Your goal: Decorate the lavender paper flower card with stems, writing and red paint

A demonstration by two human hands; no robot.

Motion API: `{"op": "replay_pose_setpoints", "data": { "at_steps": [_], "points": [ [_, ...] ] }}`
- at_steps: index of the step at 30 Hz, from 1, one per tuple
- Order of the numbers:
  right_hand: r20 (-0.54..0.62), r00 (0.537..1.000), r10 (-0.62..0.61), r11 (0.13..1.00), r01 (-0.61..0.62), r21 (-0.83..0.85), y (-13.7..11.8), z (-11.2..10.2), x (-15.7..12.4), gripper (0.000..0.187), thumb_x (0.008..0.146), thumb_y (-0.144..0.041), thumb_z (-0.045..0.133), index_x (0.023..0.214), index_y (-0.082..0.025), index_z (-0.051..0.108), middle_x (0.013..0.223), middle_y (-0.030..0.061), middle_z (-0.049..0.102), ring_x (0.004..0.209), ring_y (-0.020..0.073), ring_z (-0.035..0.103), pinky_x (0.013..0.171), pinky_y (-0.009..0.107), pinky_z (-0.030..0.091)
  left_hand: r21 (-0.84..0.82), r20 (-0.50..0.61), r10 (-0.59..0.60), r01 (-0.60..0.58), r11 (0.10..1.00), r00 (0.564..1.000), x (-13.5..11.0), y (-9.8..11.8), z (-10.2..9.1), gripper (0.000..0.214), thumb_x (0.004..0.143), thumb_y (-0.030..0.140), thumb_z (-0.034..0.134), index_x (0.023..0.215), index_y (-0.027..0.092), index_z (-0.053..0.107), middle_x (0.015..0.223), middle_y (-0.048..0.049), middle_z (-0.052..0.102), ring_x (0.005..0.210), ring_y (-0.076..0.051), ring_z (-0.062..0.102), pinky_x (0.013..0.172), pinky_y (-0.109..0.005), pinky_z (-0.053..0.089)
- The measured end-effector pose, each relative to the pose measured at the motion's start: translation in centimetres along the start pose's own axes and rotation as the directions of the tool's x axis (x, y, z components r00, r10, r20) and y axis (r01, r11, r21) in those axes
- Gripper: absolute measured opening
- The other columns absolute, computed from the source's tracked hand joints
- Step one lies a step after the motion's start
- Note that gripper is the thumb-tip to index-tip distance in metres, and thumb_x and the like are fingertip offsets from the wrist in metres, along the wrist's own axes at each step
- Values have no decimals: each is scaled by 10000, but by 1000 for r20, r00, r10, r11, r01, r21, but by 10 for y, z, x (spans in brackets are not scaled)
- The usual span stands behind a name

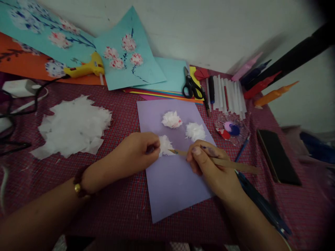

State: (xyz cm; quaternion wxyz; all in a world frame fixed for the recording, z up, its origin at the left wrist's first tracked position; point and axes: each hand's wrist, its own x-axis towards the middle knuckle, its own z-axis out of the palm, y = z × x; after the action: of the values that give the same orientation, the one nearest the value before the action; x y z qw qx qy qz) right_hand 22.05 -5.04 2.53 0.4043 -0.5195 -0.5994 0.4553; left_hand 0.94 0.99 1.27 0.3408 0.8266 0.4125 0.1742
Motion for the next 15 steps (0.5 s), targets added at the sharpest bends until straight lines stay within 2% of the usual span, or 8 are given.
{"op": "replay_pose_setpoints", "data": {
  "at_steps": [3, 7, 11, 13, 15],
  "points": [
    [30, 999, 17, 999, -16, -30, 1, -1, -1, 340, 969, -371, 483, 695, -199, 586, 525, -59, 462, 459, 63, 414, 429, 200, 295, -132, 78, -40, 51, 990, 996, -1, -1, -7, 156, 787, 175, 495, 632, 166, 510, 576, 61, 449, 542, -73, 408, 521, -209, 296],
    [43, 999, 6, 997, -3, -73, 0, -1, 0, 341, 970, -374, 475, 697, -201, 581, 531, -57, 469, 469, 63, 427, 438, 202, 300, -297, 247, -76, 150, 943, 966, -3, 2, -16, 154, 796, 213, 529, 650, 165, 532, 593, 65, 449, 559, -71, 407, 523, -195, 312],
    [29, 1000, -4, 995, 7, -101, -1, -1, 0, 347, 971, -385, 469, 693, -200, 564, 540, -58, 463, 480, 65, 419, 443, 209, 290, -294, 417, -7, 142, 945, 909, -4, 3, -13, 174, 812, 237, 545, 660, 162, 586, 616, 55, 500, 584, -77, 438, 548, -202, 329],
    [13, 1000, -25, 992, 26, -120, -2, -2, -1, 345, 971, -374, 468, 688, -199, 557, 549, -58, 458, 495, 66, 420, 455, 210, 294, -211, 407, -60, 158, 965, 911, -4, 3, -7, 196, 812, 251, 546, 645, 162, 596, 598, 51, 517, 570, -81, 446, 536, -211, 320],
    [-2, 999, -44, 989, 43, -139, -3, -3, -2, 341, 971, -366, 471, 688, -200, 563, 551, -58, 450, 504, 67, 419, 467, 210, 300, -122, 315, -137, 183, 975, 939, -4, 2, -1, 189, 803, 266, 555, 652, 168, 609, 586, 51, 543, 553, -84, 463, 526, -217, 315]
  ]
}}
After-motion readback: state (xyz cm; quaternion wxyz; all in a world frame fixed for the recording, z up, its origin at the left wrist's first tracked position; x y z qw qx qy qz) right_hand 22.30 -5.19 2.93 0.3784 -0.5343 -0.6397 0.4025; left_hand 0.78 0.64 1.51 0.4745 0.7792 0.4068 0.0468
